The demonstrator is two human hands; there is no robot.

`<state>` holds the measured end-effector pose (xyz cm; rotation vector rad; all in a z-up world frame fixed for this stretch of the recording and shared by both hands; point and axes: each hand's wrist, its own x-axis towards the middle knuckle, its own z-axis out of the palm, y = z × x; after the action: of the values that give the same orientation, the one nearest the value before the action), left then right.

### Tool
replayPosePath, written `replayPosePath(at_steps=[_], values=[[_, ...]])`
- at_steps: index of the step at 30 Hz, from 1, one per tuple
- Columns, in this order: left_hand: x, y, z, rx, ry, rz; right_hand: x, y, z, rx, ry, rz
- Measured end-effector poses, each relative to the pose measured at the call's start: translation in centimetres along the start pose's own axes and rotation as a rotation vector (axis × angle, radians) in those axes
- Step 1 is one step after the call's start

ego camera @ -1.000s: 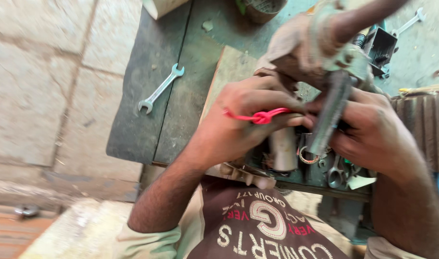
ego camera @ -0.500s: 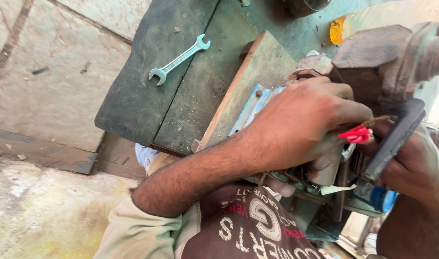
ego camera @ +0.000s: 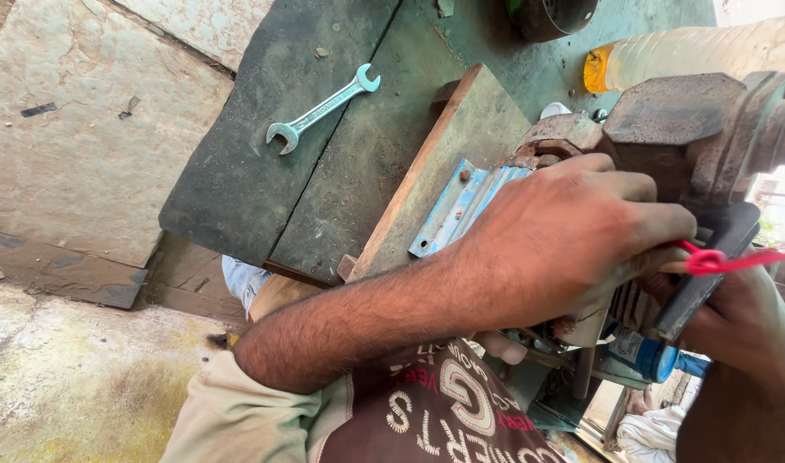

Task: The person ties a red wire into a loop and inserts it into a metal housing. They then use pliers to crimp and secure the wire connections inside the housing, adjusting the components and trimming excess wire.

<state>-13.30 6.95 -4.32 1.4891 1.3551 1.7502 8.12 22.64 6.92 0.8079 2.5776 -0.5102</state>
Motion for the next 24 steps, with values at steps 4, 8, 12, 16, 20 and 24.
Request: replayPosePath(at_steps=[4,8,12,16,20,24], values=[[0.6,0.3,0.4,0.055,0.027,-0.014,0.1,-1.0,-0.3,-0.136,0.04,-0.128],[1.0,0.6,0.3,0.102,0.024,-0.038,0.0,-2.8,0.2,-0.019,0.08,0.077],[0.9,0.6,0.2,0.1,-0.008,-0.09,-0.3,-3.7,0.7,0.195,0.139,0.039],[0.6,0.5,0.0,0.032,0.02,-0.103,0.0,-4.3,0.6,0.211,0.169,-0.008],[0.6,0.8,-0.1,0.028,0.035,-0.103,0.7,-4.8,1.6,0.193,0.222,-0.072],[1.0,1.6,-0.3,0.073,0.0,-0.146,0.3,-5.4,1.9,0.09,0.296,-0.118]])
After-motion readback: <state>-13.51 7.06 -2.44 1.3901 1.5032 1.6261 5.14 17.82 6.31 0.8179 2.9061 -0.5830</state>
